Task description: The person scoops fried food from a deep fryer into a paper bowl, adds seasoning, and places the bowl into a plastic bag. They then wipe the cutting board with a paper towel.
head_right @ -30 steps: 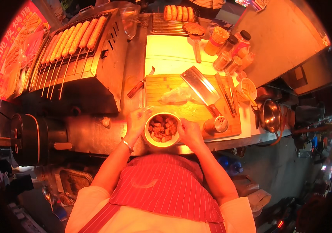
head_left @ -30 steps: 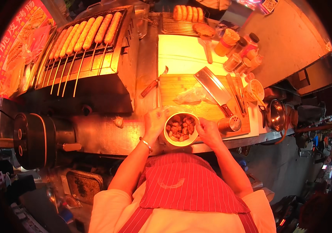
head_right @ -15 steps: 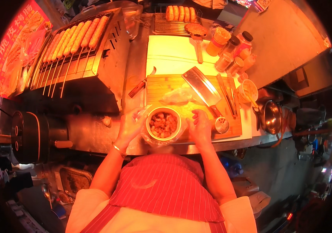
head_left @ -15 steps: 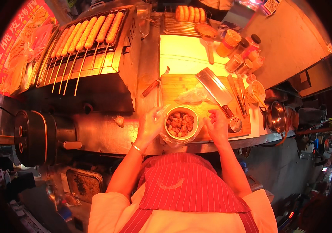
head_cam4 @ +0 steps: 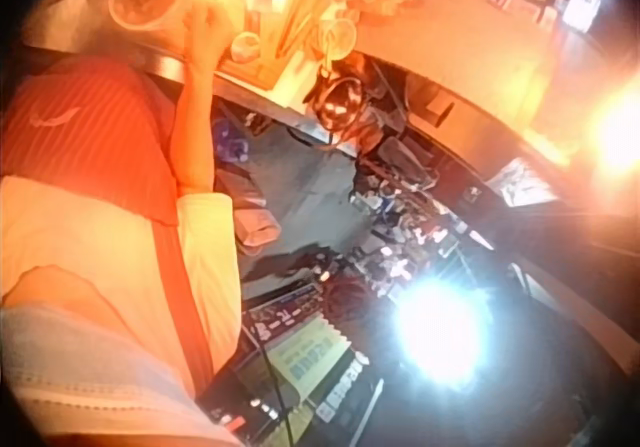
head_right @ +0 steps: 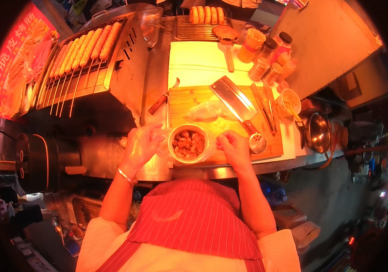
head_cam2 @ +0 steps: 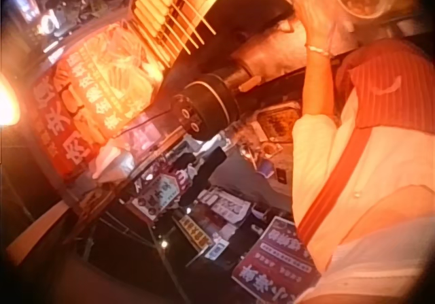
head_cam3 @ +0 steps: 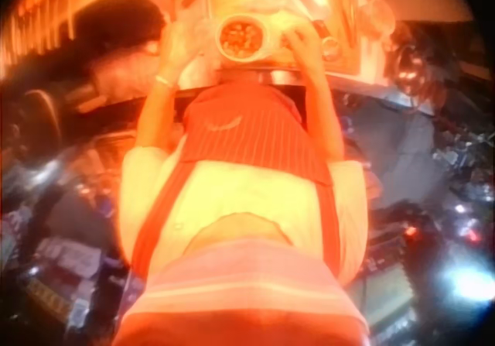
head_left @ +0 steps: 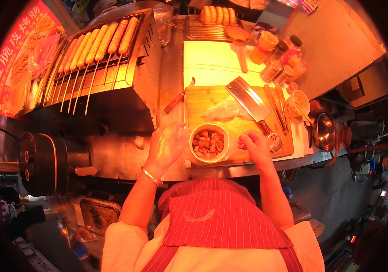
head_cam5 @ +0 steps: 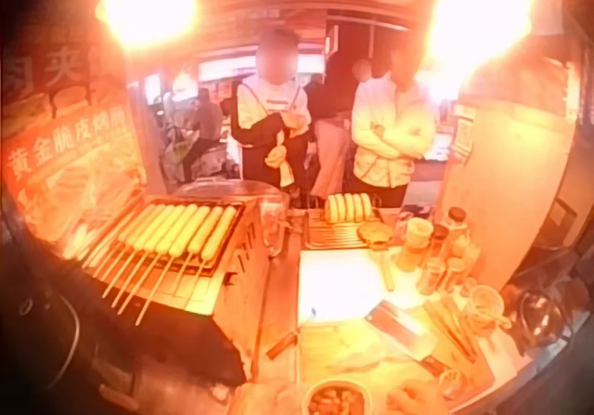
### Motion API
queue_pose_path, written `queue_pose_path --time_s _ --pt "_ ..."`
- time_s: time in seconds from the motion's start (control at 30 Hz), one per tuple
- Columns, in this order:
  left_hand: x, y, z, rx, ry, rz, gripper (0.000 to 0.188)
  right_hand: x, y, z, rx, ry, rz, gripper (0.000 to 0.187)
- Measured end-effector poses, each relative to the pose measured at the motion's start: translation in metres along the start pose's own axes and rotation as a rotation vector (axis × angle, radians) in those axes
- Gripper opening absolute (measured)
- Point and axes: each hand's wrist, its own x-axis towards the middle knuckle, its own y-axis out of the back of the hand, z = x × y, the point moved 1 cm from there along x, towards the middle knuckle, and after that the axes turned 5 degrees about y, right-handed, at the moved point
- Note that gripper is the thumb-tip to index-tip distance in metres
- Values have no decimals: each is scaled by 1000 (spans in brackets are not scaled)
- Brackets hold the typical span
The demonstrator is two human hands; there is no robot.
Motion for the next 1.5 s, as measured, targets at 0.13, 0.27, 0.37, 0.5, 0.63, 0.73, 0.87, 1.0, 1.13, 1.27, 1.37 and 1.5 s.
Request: queue_pose_path --time_s 0.13,0.27,0.37,0.5,0.63,0.73,0.87,1.0,1.13,1.27,1.37,1.5 --pt "-1 -11 -12 -177 66 -87 34 1 -17 -2 -642 130 11 35" --pt "-6 -12 8 -323 156 -185 35 16 -25 24 -655 -30 11 39" --pt "-8 -21 -17 -339 139 -154 38 20 -28 26 -489 69 141 34" --pt "-9 -23 -13 -538 171 -161 34 16 -12 25 -408 78 153 30" --pt "-11 -26 -15 -746 280 -209 35 10 23 -29 241 -217 -163 20" --pt "-15 -27 -22 -748 325 -187 38 44 67 -55 73 -9 24 14" --pt "-17 -30 -11 -772 373 -103 38 127 140 -77 -135 314 360 15" --pt "-20 -38 8 -754 406 -3 37 239 159 -55 -126 270 484 13" --pt "-28 -45 15 -660 447 114 37 329 154 -20 -527 483 639 20" --pt "-33 -52 28 -651 547 241 37 368 141 -5 -620 537 697 19" --pt "-35 -55 35 -604 545 277 38 375 143 -4 -533 508 666 18" --pt "-36 -62 39 -593 546 293 38 369 151 -9 -438 522 614 17"
